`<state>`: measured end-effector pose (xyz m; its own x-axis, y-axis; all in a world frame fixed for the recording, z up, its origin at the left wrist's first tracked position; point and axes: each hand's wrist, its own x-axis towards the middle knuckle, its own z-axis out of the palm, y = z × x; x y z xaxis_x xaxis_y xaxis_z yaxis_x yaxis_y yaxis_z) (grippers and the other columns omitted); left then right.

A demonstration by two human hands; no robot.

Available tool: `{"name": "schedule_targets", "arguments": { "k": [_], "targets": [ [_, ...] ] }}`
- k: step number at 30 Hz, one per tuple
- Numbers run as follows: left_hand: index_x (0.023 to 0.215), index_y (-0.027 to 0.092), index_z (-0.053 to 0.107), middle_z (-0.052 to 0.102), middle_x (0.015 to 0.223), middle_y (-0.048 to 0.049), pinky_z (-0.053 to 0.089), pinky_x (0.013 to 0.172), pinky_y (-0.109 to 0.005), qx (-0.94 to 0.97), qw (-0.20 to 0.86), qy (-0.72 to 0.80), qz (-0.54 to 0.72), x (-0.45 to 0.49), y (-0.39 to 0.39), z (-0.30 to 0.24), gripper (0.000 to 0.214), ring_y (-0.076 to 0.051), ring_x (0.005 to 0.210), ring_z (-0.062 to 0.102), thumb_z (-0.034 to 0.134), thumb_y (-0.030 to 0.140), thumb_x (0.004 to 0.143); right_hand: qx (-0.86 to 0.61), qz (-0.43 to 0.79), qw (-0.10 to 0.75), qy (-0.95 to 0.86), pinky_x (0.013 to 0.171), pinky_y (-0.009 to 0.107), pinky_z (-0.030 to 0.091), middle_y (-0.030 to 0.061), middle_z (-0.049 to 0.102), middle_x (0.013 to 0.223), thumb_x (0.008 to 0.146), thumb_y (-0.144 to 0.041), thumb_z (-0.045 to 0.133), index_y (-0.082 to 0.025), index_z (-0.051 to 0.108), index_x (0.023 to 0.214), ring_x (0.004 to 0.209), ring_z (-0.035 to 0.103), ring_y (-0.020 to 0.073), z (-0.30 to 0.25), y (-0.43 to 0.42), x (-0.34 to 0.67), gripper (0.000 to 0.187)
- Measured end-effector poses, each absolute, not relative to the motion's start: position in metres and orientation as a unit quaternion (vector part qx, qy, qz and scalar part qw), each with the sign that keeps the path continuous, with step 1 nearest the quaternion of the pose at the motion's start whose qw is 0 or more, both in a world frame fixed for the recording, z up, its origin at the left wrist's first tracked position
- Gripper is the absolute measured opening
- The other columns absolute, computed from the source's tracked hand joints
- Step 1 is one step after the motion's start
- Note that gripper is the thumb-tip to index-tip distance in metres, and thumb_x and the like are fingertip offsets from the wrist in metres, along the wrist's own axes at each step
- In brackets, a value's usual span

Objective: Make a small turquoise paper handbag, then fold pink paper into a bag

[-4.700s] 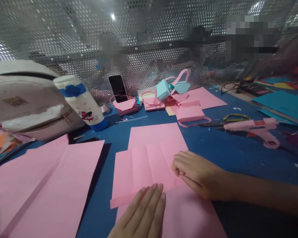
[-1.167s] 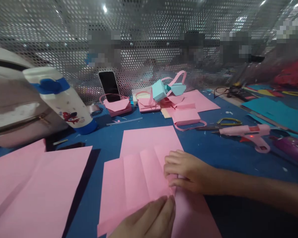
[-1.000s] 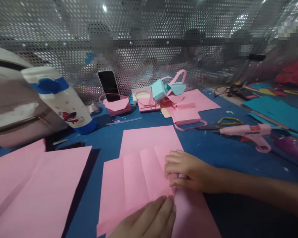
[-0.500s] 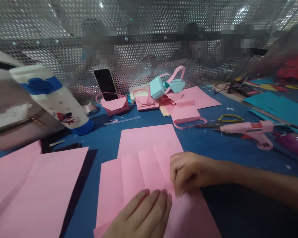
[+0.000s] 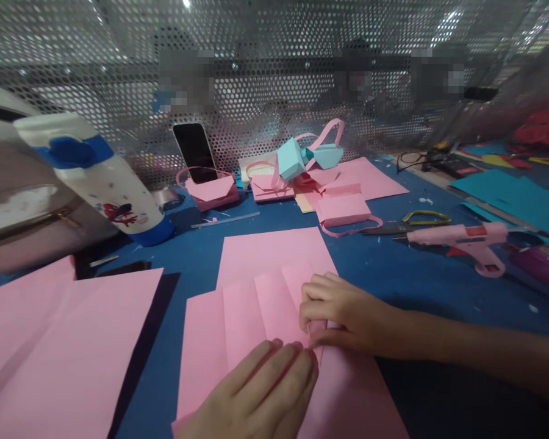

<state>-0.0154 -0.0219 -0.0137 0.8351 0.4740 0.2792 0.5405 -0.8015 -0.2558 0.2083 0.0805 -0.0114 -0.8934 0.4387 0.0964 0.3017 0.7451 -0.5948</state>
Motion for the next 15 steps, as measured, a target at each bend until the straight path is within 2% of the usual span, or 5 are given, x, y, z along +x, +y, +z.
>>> {"name": "schedule_targets", "arguments": {
  "k": [6, 12, 15],
  "targets": [
    [0.129, 0.016, 0.059, 0.067, 0.117, -0.0005, 0.029, 0.112, -0.035, -0.94, 0.172, -0.27, -0.117, -0.0164, -0.0275, -0.0165, 0.038, -0.019, 0.112, 0.055, 0.038, 0.011, 0.097, -0.207, 0.268, 0.11, -0.934, 0.076, 0.03, 0.031, 0.0005, 0.052, 0.088, 0.097, -0.05, 0.047, -0.02, 0.059, 0.086, 0.085, 0.045, 0.0174, -0.0122, 0.0786, 0.2078, 0.033],
    [0.131, 0.013, 0.058, 0.068, 0.108, -0.0031, 0.013, 0.119, -0.045, -0.93, 0.188, -0.273, -0.157, -0.0122, -0.0247, -0.0216, 0.04, -0.022, 0.11, 0.057, 0.035, 0.012, 0.098, -0.198, 0.26, 0.13, -0.936, 0.075, 0.031, 0.03, 0.0012, 0.052, 0.089, 0.097, -0.054, 0.041, -0.021, 0.058, 0.088, 0.084, 0.045, 0.0181, -0.0147, 0.0784, 0.2087, 0.038],
    [0.132, 0.014, 0.057, 0.066, 0.107, -0.0025, 0.012, 0.119, -0.047, -0.931, 0.168, -0.287, -0.151, -0.0096, -0.0236, -0.022, 0.039, -0.021, 0.111, 0.054, 0.037, 0.013, 0.098, -0.204, 0.254, 0.129, -0.937, 0.075, 0.031, 0.03, 0.001, 0.052, 0.089, 0.097, -0.052, 0.043, -0.021, 0.059, 0.089, 0.084, 0.045, 0.0179, -0.0154, 0.0783, 0.209, 0.036]
  ]
}}
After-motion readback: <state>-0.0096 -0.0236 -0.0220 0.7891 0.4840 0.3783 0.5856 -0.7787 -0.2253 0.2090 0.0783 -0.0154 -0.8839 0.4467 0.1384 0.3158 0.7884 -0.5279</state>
